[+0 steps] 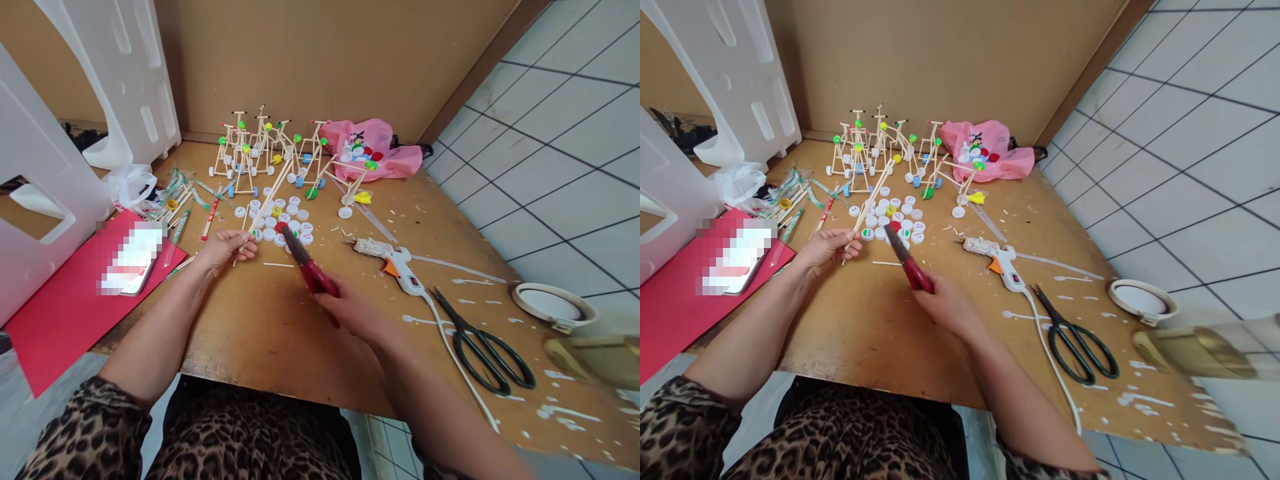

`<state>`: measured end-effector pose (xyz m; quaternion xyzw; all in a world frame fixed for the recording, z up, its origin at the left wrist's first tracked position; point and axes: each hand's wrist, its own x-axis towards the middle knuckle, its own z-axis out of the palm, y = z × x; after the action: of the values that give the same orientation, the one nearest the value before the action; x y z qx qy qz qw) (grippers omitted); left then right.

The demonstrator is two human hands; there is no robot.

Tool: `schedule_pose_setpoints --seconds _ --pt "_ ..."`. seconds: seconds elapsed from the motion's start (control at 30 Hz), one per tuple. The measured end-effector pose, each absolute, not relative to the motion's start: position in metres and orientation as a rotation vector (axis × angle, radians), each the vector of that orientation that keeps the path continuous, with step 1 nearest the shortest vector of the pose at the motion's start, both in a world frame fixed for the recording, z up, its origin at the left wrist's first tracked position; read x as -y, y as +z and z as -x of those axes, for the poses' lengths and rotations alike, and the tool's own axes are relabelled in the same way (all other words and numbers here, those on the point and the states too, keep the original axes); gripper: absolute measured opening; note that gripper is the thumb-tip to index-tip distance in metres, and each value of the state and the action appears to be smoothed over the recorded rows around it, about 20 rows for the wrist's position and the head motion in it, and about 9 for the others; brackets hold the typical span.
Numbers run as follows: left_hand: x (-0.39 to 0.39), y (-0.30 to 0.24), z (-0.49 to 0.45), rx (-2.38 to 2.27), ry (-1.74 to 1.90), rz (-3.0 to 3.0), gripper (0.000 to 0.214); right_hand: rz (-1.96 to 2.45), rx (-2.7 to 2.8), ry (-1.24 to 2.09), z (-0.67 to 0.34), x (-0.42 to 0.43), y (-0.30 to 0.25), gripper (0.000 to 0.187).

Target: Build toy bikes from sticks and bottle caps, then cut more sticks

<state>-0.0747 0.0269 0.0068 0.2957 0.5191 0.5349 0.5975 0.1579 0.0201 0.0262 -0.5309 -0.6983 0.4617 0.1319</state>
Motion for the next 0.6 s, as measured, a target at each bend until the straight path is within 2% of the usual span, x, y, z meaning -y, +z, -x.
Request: schedule_pose_setpoints --seconds 0.1,0.2,0.37,0.6 --pt "-0.026 0.006 0.072 -1.188 1.237 -0.677 0.014 1.196 1.474 1.880 -0.161 -0.021 0.029 0.034" --pt "-0.024 0.004 0.067 -1.173 1.213 -0.661 0.015 0.948 1.297 2.130 -0.157 -0.021 0.031 0.048" --pt "-0.024 0.000 0.061 -1.163 1.155 -0.679 0.020 0.795 1.341 2.239 -0.153 -0.026 0.031 0.062" --pt "-0.027 0.000 0.063 -1.195 1.211 -0.644 0.020 0.707 1.414 2.183 -0.152 -0.034 0.023 0.066"
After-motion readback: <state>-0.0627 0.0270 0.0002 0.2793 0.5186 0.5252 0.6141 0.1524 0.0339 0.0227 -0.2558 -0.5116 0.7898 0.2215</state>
